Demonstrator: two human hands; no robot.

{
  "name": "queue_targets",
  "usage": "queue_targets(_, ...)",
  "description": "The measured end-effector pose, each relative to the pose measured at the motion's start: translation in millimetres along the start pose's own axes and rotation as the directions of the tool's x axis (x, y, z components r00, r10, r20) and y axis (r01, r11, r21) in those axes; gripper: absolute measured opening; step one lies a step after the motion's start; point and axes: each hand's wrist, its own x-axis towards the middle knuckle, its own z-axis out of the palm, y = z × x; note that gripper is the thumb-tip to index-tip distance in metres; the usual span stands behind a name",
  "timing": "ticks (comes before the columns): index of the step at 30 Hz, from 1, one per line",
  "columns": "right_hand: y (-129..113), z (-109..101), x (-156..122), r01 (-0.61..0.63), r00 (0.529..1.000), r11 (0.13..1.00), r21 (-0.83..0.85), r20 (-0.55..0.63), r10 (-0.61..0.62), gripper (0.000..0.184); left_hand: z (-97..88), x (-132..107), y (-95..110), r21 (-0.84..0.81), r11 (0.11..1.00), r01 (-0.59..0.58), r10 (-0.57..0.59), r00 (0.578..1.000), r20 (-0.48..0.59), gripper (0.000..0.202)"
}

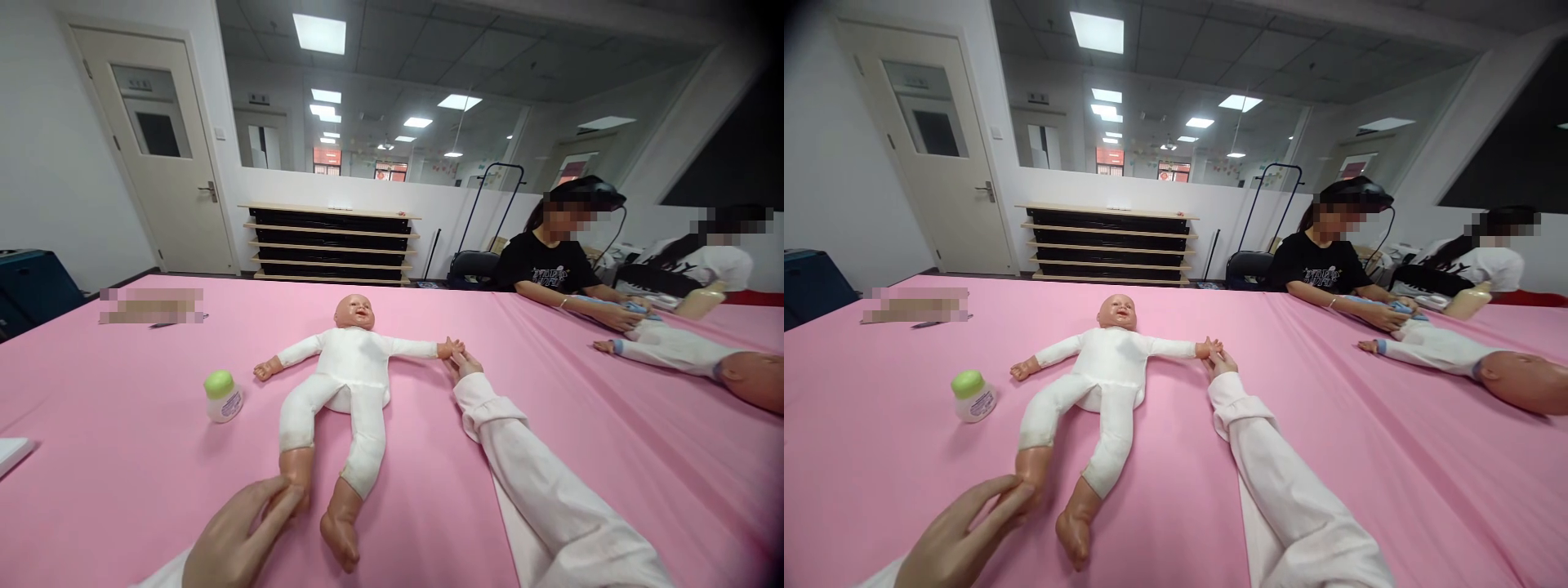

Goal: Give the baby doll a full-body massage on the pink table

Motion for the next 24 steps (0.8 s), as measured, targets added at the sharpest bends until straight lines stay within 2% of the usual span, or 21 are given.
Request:
queue_targets(2,-23.6,17.6,8.2,0.064,0.998,0.998,0.030,-0.023,-0.063,0.034,-17.2,14.8,-0.5,-0.022,0.999,0.032,-0.033,0.999,-0.020,0.032)
queue_targets(3,-36.5,30.1,11.1,0.109,0.994,0.993,0.038,-0.014,-0.109,0.039,-26.0,26.2,0.4,-0.019,1.000,0.013,-0.014,0.999,-0.044,0.034)
queue_targets(5,-60.6,61.2,11.5,0.216,0.975,0.976,0.028,0.044,-0.217,0.043,-40.1,55.0,4.5,0.018,0.995,-0.094,0.096,0.987,-0.131,0.033)
queue_targets(7,-77.5,96.5,4.2,0.395,0.898,0.918,-0.042,0.226,-0.377,0.038,-45.8,86.3,11.0,0.068,0.971,-0.230,0.239,0.952,-0.189,0.031)
queue_targets(9,-83.6,130.0,-8.3,0.521,0.795,0.843,-0.132,0.436,-0.423,0.026,-41.0,113.6,17.8,0.106,0.933,-0.345,0.360,0.912,-0.199,0.027)
queue_targets(11,-79.6,156.6,-20.9,0.629,0.687,0.740,-0.240,0.618,-0.383,0.022,-26.2,133.4,22.8,0.130,0.895,-0.427,0.444,0.881,-0.163,0.024)
queue_targets(13,-69.7,174.6,-29.6,0.730,0.583,0.595,-0.335,0.759,-0.288,0.024,-4.1,145.0,24.6,0.158,0.861,-0.484,0.501,0.860,-0.096,0.024)
queue_targets(16,-55.7,187.8,-34.0,0.839,0.468,0.368,-0.401,0.877,-0.112,0.027,34.5,151.6,21.8,0.209,0.810,-0.548,0.565,0.825,-0.024,0.025)
queue_targets(18,-51.8,191.5,-33.3,0.872,0.427,0.276,-0.404,0.904,-0.028,0.026,56.7,152.5,18.6,0.221,0.774,-0.594,0.611,0.792,-0.011,0.023)
queue_targets(21,-54.5,193.4,-31.7,0.881,0.409,0.249,-0.403,0.912,0.029,0.026,71.0,153.6,16.3,0.221,0.752,-0.621,0.640,0.768,-0.019,0.020)
queue_targets(22,-57.0,192.3,-31.5,0.875,0.417,0.262,-0.408,0.909,0.021,0.026,68.4,153.7,16.8,0.226,0.756,-0.615,0.636,0.771,-0.030,0.020)
queue_targets(24,-63.6,185.3,-32.0,0.854,0.450,0.327,-0.405,0.890,-0.072,0.027,51.2,151.3,19.3,0.242,0.772,-0.587,0.613,0.788,-0.045,0.020)
